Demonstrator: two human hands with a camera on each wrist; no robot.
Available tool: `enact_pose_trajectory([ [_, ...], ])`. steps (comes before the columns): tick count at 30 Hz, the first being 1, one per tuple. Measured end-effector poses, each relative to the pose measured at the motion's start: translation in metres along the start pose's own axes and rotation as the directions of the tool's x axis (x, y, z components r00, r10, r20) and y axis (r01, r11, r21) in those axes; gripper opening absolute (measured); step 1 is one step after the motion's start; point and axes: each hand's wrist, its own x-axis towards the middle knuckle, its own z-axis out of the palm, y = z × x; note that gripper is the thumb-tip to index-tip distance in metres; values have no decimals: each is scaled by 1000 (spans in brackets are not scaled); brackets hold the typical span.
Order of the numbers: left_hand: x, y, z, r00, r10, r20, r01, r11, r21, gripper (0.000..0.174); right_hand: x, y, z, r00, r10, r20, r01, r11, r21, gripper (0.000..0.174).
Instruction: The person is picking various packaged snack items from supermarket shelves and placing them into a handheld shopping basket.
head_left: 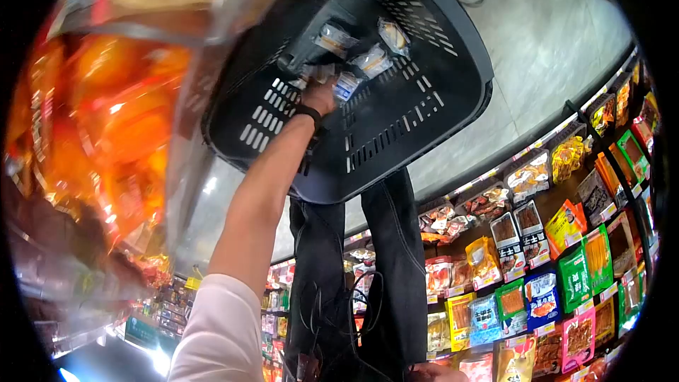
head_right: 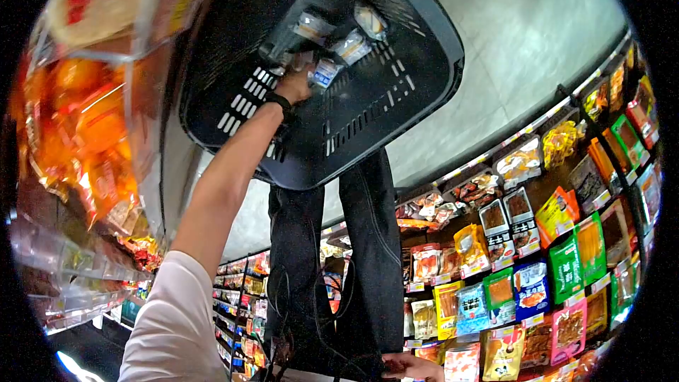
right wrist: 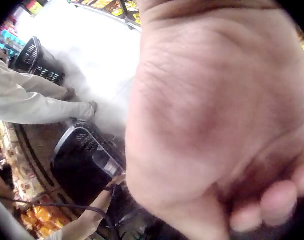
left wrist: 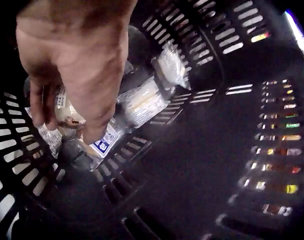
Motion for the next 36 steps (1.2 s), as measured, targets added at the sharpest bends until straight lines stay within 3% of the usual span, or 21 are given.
enact_pose_trajectory([
  [3, -46, 9, -14, 999, 10, -44, -19, 980, -200, 87, 6, 6, 11, 998, -3, -60, 6, 999, 54, 102],
  [5, -112, 32, -62, 996, 74, -42, -83, 946, -314, 87, 53, 47, -17, 976, -190, -105, 120, 875, -468, 92],
  [7, -155, 38, -72, 987, 101, -126, -139, 928, -346, 87, 24, 8, 44, 985, 6, -171, -64, 939, -337, 107],
  [8, -177, 39, -76, 979, 148, -141, -190, 916, -355, 88, 84, 65, -19, 967, -249, -49, 208, 890, -406, 55],
  [11, -263, 48, -101, 955, 222, -199, -283, 885, -369, 89, 99, 71, -12, 908, -396, -136, 218, 724, -655, 63],
  [12, -295, 51, -113, 939, 267, -216, -331, 874, -357, 90, 110, 73, -13, 902, -421, -91, 262, 705, -659, 70],
  [13, -329, 54, -126, 920, 312, -235, -379, 860, -341, 91, 124, 73, -24, 925, -380, 6, 343, 829, -443, 68],
  [16, -425, 64, -165, 893, 363, -267, -438, 839, -322, 85, 120, 60, 5, 910, -413, 26, 382, 814, -438, 68],
  [17, -463, 70, -184, 899, 370, -235, -431, 840, -328, 82, 128, 63, 14, 855, -505, -117, 377, 762, -527, 69],
  [20, -582, 83, -244, 866, 401, -298, -481, 830, -282, 80, 138, 50, 32, 783, -621, -4, 424, 538, -728, 77],
  [21, -616, 83, -259, 835, 435, -338, -531, 798, -284, 81, 95, 64, 116, 739, -664, -114, 420, 587, -692, 72],
  [22, -645, 83, -276, 831, 423, -362, -529, 802, -277, 82, 98, 66, 121, 668, -739, -86, 457, 498, -737, 66],
  [23, -679, 83, -286, 835, 410, -368, -521, 804, -285, 82, 106, 59, 118, 676, -723, -141, 299, 445, -844, 61],
  [25, -761, 87, -316, 795, 381, -472, -568, 742, -356, 82, 177, 32, 18, 534, -845, 33, 642, 381, -665, 53],
  [26, -798, 84, -327, 794, 360, -490, -577, 700, -421, 76, 149, 36, 44, 561, -816, 140, 360, 88, -929, 45],
  [27, -833, 79, -339, 732, 436, -524, -667, 618, -417, 79, 129, 42, 110, 610, -790, -68, 226, 255, -940, 32],
  [29, -899, 72, -346, 619, 462, -635, -776, 487, -402, 100, 127, 51, 118, 458, -887, -58, 366, 248, -897, 16],
  [31, -962, 65, -345, 588, 449, -673, -808, 360, -466, 98, 116, 52, 106, 444, -887, 129, 672, 234, -703, 21],
  [33, -1011, 56, -333, 530, 441, -724, -842, 373, -389, 90, 90, 62, 125, 299, -951, 72, 601, 130, -788, 28],
  [35, -1043, 50, -311, 473, 422, -773, -881, 237, -409, 82, 54, 84, 159, 114, -993, 25, 539, 41, -841, 28],
  [36, -1052, 46, -300, 444, 419, -792, -895, 241, -374, 78, 38, 77, 152, 40, -993, 114, 445, -85, -892, 25],
])
